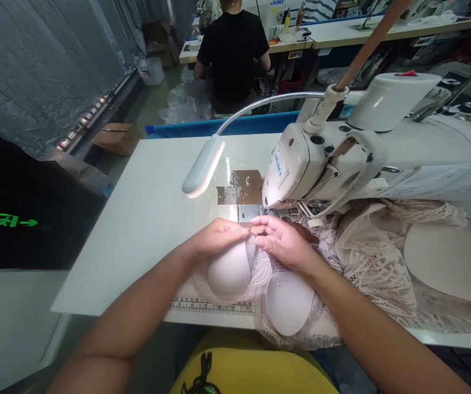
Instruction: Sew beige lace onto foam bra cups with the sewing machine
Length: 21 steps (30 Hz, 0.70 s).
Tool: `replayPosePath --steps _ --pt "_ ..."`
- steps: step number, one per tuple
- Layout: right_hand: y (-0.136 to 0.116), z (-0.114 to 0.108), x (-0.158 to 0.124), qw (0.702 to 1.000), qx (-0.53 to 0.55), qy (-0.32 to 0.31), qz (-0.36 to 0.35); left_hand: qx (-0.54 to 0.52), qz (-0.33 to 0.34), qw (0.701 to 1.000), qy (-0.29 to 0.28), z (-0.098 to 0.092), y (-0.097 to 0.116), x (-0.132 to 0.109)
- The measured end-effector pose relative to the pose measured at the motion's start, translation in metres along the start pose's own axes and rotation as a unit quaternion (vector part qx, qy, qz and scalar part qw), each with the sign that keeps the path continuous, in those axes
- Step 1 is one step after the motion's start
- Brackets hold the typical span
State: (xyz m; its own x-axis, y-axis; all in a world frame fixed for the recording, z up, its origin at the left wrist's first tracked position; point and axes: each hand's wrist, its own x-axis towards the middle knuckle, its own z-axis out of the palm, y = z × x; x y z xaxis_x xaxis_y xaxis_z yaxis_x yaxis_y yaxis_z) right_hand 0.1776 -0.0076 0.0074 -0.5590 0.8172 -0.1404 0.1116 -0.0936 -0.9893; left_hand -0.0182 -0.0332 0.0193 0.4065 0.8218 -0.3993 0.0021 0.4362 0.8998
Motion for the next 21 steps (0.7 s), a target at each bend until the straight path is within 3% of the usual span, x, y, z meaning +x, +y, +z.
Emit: replayPosePath --steps 3,7,10,14,21 --pt "-0.002 0.001 0.000 0.999 -0.033 -0.027 0.030 -0.040 -0.033 0.999 0.000 -0.009 -0.002 0.000" --pt "-0.008 -0.001 -0.002 0.996 -0.085 -0.005 0.024 -0.052 -0.080 0.995 -0.039 -0.027 0.000 -0.004" --pt "-0.009 -0.003 -0.004 0.996 -0.085 -0.011 0.035 -0.044 -0.072 0.995 -0.052 -0.036 0.003 -0.008" --pt "-0.009 -0.004 -0.004 0.995 -0.094 -0.011 0.043 -0.016 -0.037 0.998 -0.042 -0.039 0.006 -0.009" --pt "-0.007 0.002 0.000 0.996 -0.083 -0.011 0.000 -0.044 -0.059 0.994 -0.086 -0.038 0.002 -0.006"
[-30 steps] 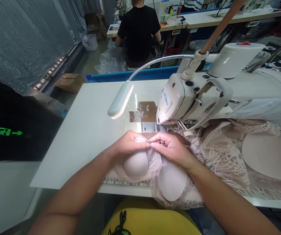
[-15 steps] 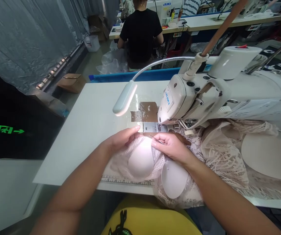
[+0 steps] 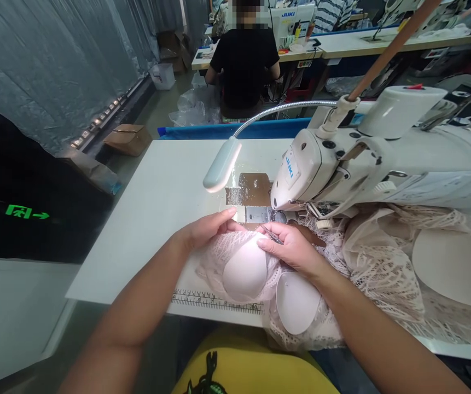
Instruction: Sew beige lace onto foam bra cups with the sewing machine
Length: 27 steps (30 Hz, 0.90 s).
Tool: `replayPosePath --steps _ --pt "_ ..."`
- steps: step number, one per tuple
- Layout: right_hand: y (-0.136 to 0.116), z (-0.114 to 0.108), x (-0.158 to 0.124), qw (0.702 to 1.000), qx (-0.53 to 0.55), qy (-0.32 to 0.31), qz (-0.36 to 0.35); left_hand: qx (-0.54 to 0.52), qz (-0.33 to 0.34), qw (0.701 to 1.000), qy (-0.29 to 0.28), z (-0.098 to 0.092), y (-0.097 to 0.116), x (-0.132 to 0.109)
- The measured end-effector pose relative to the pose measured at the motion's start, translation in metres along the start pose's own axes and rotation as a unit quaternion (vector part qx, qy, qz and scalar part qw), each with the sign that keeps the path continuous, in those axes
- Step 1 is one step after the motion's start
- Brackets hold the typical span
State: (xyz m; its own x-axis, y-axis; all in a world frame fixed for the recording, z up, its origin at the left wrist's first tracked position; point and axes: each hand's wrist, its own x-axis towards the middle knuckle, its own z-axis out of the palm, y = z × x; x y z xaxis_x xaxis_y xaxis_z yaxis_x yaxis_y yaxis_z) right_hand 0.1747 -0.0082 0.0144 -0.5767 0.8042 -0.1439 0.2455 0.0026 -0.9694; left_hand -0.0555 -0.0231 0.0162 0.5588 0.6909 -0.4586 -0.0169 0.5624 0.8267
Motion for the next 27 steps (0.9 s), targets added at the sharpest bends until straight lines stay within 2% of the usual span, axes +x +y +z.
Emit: replayPosePath --steps 4,14,21,27 --pt "0.002 -0.002 -0.001 0.999 -0.008 -0.011 0.032 -0.007 0.009 1.000 -0.002 -0.007 0.001 -0.001" --pt "0.005 -0.005 -0.004 0.997 0.037 -0.009 0.061 0.036 0.038 0.996 0.075 -0.015 0.010 -0.006" --pt "0.006 -0.005 -0.005 0.998 0.026 -0.002 0.059 0.129 0.080 0.977 0.151 -0.010 0.016 -0.016" --pt "0.004 -0.004 -0.005 0.998 0.031 0.000 0.059 0.172 0.088 0.966 0.173 -0.007 0.017 -0.021"
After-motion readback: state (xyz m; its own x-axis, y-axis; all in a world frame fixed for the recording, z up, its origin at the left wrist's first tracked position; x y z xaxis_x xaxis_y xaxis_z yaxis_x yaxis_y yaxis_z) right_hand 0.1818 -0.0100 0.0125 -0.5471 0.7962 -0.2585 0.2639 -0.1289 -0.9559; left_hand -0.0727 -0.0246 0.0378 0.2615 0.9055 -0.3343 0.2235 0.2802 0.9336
